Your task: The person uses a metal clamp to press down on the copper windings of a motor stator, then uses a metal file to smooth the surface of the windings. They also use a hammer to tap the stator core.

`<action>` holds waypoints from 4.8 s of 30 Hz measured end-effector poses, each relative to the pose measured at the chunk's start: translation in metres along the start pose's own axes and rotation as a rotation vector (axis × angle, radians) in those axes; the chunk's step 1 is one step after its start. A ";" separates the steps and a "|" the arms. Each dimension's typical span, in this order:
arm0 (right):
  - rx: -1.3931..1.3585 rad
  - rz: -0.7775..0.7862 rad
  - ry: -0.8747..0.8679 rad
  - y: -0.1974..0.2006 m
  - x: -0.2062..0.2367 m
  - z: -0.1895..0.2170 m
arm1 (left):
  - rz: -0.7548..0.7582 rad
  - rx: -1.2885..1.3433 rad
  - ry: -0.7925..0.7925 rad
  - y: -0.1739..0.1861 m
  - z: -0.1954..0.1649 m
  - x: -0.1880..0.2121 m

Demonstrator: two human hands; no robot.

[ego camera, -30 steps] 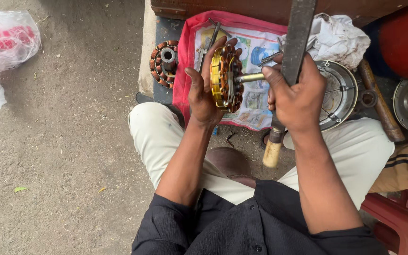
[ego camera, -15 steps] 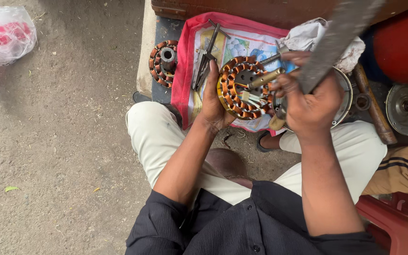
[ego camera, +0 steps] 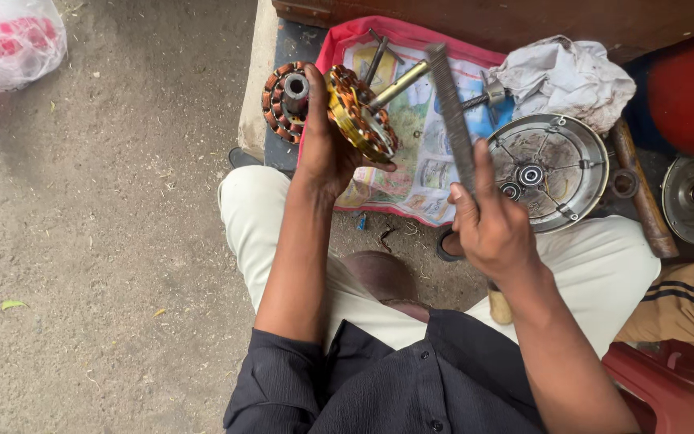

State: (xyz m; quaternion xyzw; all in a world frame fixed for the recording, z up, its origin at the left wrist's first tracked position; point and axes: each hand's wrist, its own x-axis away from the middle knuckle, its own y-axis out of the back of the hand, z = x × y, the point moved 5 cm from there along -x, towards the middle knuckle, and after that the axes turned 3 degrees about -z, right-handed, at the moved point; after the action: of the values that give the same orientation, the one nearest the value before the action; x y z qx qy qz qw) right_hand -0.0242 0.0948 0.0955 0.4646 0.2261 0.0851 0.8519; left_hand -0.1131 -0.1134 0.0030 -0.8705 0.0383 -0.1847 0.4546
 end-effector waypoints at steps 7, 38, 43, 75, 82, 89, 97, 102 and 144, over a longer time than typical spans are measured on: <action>0.113 -0.015 0.220 -0.010 -0.010 0.022 | -0.086 -0.043 0.087 0.003 -0.003 -0.003; 0.183 0.221 0.022 -0.012 0.001 0.020 | -0.188 -0.201 0.178 0.001 0.007 -0.004; 0.082 0.085 0.095 -0.004 0.002 0.026 | -0.253 -0.180 0.250 0.002 0.011 -0.003; 0.134 -0.008 0.115 -0.003 0.005 0.020 | -0.288 -0.221 0.289 0.002 0.019 -0.011; 0.145 0.177 0.025 -0.009 0.004 0.014 | -0.189 -0.185 0.193 0.005 0.020 -0.007; 0.157 0.166 0.021 -0.010 0.001 0.017 | -0.249 -0.250 0.210 0.006 0.021 -0.012; 0.155 0.200 -0.019 -0.010 0.003 0.013 | -0.238 -0.259 0.161 0.003 0.021 -0.008; 0.206 0.319 -0.113 -0.013 0.001 0.017 | -0.286 -0.304 0.016 -0.003 0.011 -0.006; 0.015 0.067 -0.049 0.010 -0.003 0.016 | -0.048 -0.533 -0.474 -0.025 -0.010 0.008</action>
State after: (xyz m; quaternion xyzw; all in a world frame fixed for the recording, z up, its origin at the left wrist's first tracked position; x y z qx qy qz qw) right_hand -0.0184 0.0877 0.1121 0.4801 0.1900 0.1006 0.8504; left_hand -0.1119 -0.1087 0.0309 -0.9778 -0.0420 0.0284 0.2033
